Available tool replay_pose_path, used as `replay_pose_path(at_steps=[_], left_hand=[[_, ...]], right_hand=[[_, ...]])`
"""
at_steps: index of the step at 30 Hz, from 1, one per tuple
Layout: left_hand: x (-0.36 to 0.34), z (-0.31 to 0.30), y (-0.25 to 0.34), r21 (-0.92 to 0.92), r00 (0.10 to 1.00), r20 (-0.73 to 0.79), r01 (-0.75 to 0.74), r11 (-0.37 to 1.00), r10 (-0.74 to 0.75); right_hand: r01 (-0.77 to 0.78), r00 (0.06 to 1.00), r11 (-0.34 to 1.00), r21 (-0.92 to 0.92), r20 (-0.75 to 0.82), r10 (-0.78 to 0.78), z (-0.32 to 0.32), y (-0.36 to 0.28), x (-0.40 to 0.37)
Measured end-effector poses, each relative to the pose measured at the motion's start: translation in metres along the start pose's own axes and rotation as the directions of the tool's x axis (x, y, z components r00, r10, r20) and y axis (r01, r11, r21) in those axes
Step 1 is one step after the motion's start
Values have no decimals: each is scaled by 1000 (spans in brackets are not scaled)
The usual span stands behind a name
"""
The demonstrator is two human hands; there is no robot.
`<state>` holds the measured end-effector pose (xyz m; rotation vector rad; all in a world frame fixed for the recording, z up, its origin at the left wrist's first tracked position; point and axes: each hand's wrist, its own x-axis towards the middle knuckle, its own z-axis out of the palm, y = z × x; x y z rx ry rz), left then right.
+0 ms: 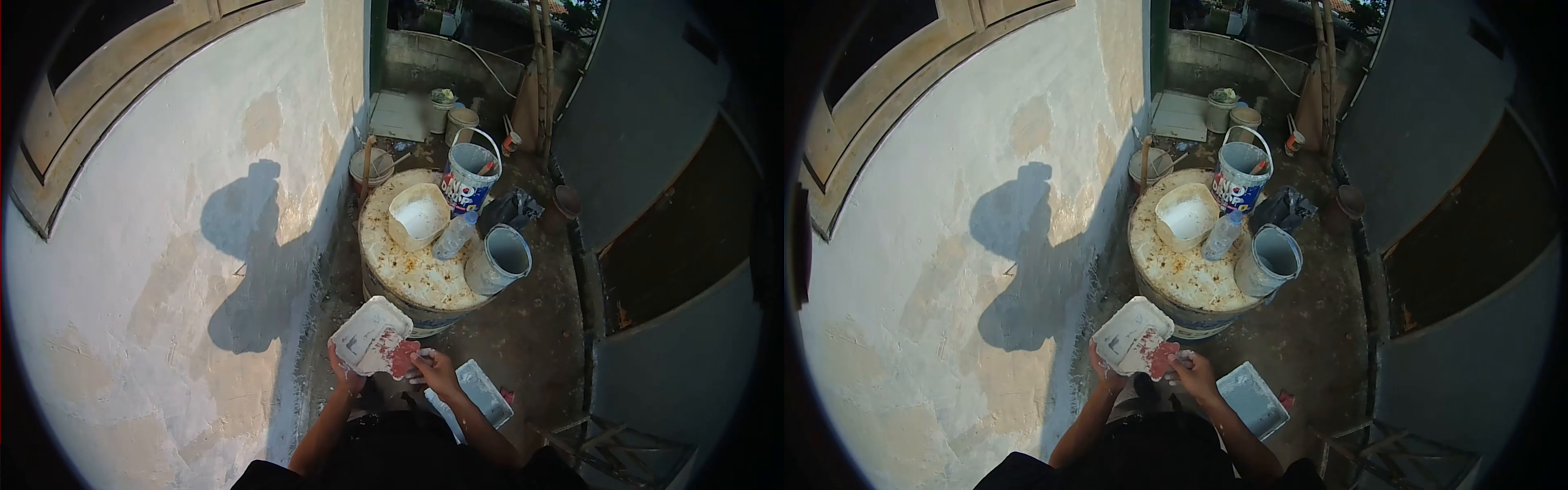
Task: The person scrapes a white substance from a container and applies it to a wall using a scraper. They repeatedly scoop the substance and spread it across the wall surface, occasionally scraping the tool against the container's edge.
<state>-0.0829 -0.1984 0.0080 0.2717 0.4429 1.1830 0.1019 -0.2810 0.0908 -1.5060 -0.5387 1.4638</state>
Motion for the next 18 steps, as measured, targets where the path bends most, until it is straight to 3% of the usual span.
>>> replay_pose_path(at_steps=[6,7,9,11,13,16,18], left_hand=[[72,21,-7,99,985,5,170,980,-171],[85,17,-11,124,983,-6,180,976,-181],[117,-7,-29,170,980,-33,201,965,-199],[138,-17,-42,146,971,-32,237,960,-235],[159,-17,-50,146,964,-32,264,953,-262],[181,-16,-59,196,958,-47,287,938,-283],[198,-14,-66,246,959,-46,283,927,-280]], right_hand=[[94,989,991,-98,-102,-104,-64,-45,7],[194,962,975,-112,-172,-211,-83,-63,0],[353,857,925,-139,-349,-380,-127,-106,-11],[491,682,844,-215,-509,-526,-164,-159,-11],[549,573,787,-281,-560,-599,-213,-200,16],[443,597,830,-339,-579,-555,-275,-238,92],[351,674,854,-383,-530,-515,-310,-237,157]])
